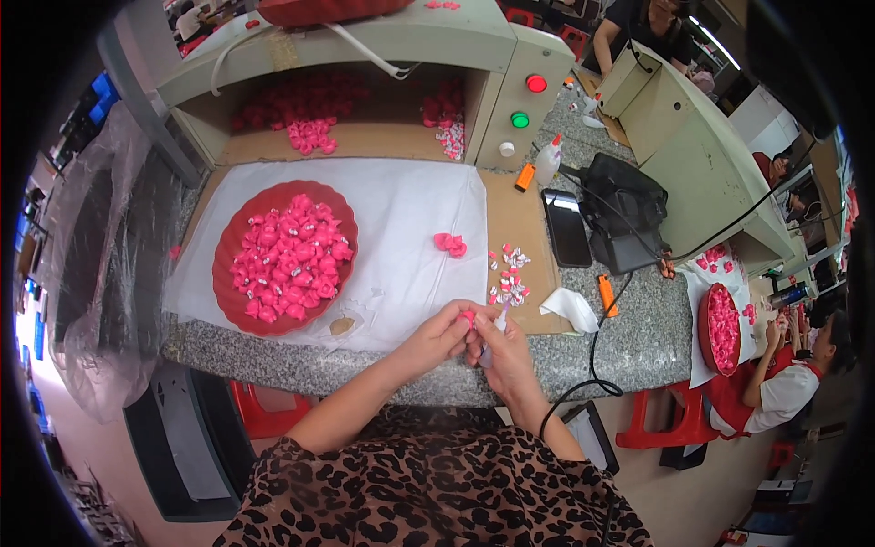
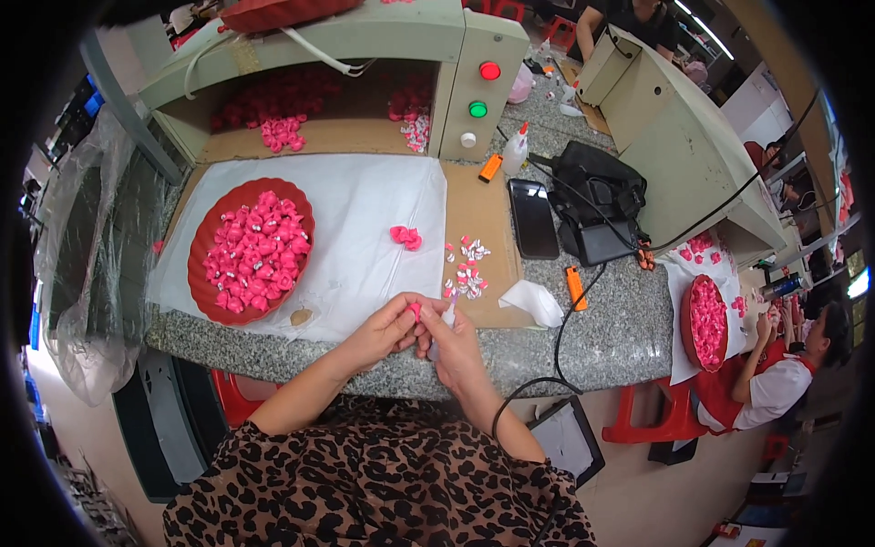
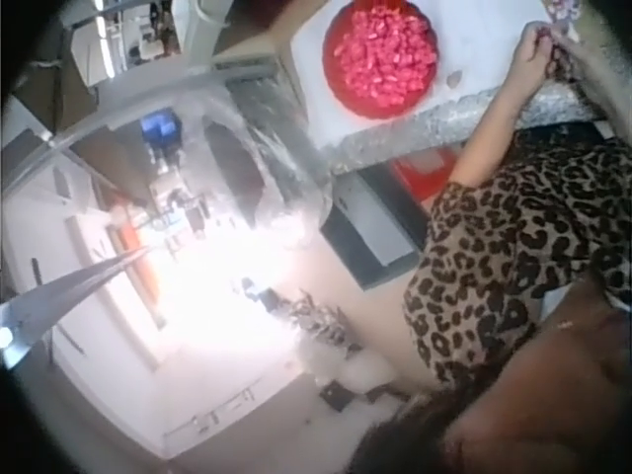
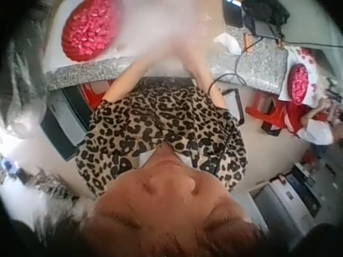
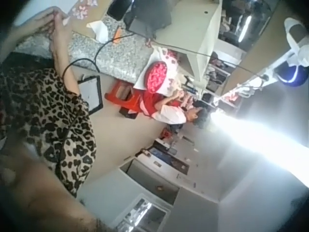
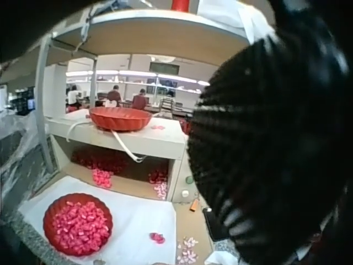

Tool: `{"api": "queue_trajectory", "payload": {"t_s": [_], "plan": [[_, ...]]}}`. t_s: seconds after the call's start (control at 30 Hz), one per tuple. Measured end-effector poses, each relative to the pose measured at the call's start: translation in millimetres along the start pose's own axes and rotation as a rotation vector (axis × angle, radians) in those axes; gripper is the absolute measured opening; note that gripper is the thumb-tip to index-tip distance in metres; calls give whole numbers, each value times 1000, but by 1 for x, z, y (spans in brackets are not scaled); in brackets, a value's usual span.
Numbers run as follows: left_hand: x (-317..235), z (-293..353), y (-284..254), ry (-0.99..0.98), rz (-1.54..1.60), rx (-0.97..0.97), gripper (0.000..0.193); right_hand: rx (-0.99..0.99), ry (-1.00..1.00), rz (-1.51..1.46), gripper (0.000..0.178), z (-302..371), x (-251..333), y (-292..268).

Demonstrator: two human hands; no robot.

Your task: The person glues small pink plastic parts together using a glue bottle at a factory workbench.

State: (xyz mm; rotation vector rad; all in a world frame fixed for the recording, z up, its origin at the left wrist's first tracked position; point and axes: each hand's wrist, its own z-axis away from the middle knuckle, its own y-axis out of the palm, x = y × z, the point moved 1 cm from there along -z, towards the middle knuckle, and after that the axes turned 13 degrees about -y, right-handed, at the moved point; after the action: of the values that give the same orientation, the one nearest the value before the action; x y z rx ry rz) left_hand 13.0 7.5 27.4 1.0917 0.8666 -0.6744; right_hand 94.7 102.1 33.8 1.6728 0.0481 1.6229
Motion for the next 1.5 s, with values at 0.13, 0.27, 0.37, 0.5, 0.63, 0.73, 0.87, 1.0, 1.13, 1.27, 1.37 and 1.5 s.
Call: {"api": "queue_trajectory", "payload": {"t_s": [0.13, 0.27, 0.37, 0.5, 0.63, 0.73, 0.87, 1.0, 1.13, 1.27, 1.37, 1.5], "plan": [[5, 2, 1, -35, -99, 1, 27, 20, -77, 4, 15, 2, -9, -6], [8, 2, 0, -28, -123, 7, 25, 27, -45, -12, 13, 4, -6, -5], [8, 1, -1, -23, -108, 23, 24, 34, -53, -31, 14, 5, -8, -3], [8, 1, 1, -39, -127, -2, 21, 38, -84, -26, 15, 4, -12, -6], [3, 1, 1, -58, -114, 24, 20, 14, -75, -26, 17, 4, -10, -5], [1, 0, 0, -66, -142, 11, 19, 16, -113, 16, 19, 3, -12, -4], [5, -2, 0, -60, -134, -33, 16, -35, -109, 45, 15, 5, -10, 3], [7, -3, 1, -41, -139, -78, 22, -40, -122, 60, 15, 4, -10, 4], [8, -3, 2, -42, -133, -70, 15, -47, -103, 66, 16, 6, -9, 4], [4, -2, 3, -72, -133, -81, 16, -60, -100, 71, 17, 5, -10, 4], [5, 0, 4, -15, -53, -82, 17, -61, -87, -23, 21, 3, -10, 0], [2, 2, 8, -20, -169, -127, 22, -84, -20, -43, 22, -1, -10, -7]]}}
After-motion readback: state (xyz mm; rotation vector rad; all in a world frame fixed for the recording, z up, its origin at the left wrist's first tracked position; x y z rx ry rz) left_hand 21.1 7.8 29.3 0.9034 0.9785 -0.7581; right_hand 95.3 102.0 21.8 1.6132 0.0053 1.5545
